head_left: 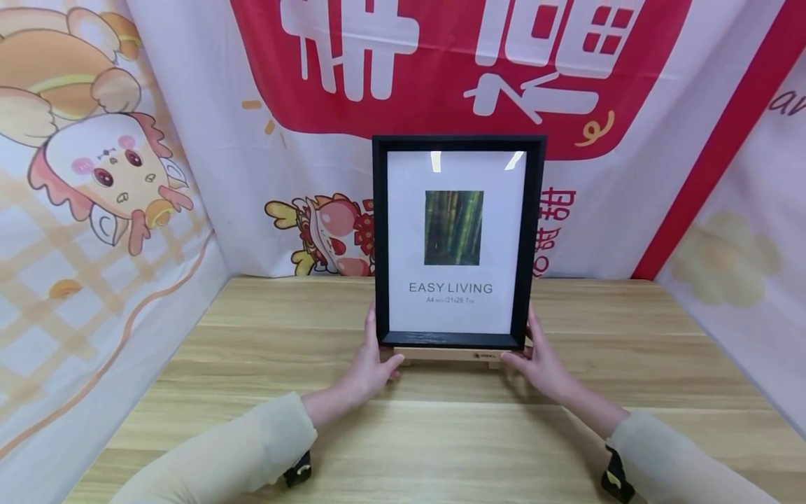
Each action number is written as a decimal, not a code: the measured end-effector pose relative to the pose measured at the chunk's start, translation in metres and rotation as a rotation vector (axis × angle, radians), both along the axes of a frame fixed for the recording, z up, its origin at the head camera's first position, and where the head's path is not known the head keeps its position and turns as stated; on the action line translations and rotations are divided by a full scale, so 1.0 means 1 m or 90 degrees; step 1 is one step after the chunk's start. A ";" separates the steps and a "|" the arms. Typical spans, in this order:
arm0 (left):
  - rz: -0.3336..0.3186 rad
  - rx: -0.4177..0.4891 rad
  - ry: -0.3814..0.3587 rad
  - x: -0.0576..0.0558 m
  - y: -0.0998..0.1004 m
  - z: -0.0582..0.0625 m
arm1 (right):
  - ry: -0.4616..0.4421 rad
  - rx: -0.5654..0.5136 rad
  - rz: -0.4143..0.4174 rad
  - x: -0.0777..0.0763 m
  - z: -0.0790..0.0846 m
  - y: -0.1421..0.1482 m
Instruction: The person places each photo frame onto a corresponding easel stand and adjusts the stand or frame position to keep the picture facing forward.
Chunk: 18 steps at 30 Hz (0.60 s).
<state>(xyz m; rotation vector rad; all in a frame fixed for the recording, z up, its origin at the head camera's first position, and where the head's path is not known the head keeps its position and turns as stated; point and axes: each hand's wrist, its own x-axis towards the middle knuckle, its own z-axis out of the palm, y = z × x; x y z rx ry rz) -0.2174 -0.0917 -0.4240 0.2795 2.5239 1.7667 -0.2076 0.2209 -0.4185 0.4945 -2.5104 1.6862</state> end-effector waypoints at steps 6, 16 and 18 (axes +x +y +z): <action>0.001 -0.007 -0.004 0.002 0.000 0.001 | -0.023 0.010 -0.008 0.000 0.002 0.000; 0.004 -0.005 -0.004 0.001 0.001 0.001 | -0.018 -0.001 -0.012 -0.001 0.004 0.000; 0.002 -0.002 -0.001 0.001 0.001 0.001 | -0.020 -0.003 -0.012 -0.001 0.003 0.000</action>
